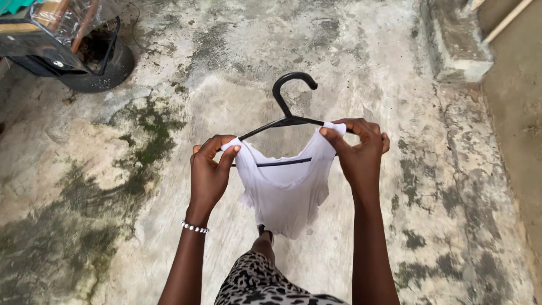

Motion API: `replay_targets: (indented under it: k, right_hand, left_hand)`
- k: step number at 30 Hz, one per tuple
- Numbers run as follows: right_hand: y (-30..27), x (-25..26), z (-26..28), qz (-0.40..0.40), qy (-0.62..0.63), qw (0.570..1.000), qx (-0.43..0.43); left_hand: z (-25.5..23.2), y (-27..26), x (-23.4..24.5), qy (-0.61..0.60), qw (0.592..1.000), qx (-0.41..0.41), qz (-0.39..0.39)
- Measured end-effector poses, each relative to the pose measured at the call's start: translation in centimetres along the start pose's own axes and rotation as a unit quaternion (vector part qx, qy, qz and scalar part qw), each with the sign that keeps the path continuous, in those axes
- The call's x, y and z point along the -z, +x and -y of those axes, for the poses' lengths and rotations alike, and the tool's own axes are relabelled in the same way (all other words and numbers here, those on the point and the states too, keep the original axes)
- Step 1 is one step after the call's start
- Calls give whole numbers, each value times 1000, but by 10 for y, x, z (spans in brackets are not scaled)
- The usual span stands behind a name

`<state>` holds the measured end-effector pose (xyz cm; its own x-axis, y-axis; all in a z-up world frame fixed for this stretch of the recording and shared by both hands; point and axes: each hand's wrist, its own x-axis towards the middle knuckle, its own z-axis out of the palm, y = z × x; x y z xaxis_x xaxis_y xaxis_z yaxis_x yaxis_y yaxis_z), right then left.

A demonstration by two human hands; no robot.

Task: Wash a white tank top in a twin-tub washing machine and then hang it on a clothesline.

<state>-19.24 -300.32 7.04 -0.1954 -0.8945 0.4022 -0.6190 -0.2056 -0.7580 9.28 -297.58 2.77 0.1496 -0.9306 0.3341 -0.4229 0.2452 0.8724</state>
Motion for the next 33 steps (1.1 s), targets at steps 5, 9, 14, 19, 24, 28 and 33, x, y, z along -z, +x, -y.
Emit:
replay_targets:
  k: [5, 9, 14, 19, 24, 28, 33]
  right_hand:
    - [137, -54, -17, -11, 13, 1000, -6]
    - [227, -91, -39, -34, 3, 999, -16]
    - [328, -140, -63, -48, -3, 998, -36]
    - [444, -205, -108, -54, -7, 998, -18]
    - [577, -254, -136, -46, 17, 999, -21]
    - [681, -284, -155, -43, 8, 999, -11]
    - [791, -331, -166, -37, 2, 999, 18]
  left_hand:
    - [5, 147, -27, 17, 999, 42, -12]
    - [22, 252, -51, 60, 998, 7, -5]
    - [48, 367, -85, 55, 998, 15, 12]
    - [101, 484, -129, 65, 997, 27, 13]
    - [131, 613, -176, 46, 998, -26, -16]
    - [134, 710, -202, 56, 998, 24, 7]
    - [169, 820, -231, 27, 999, 20, -9]
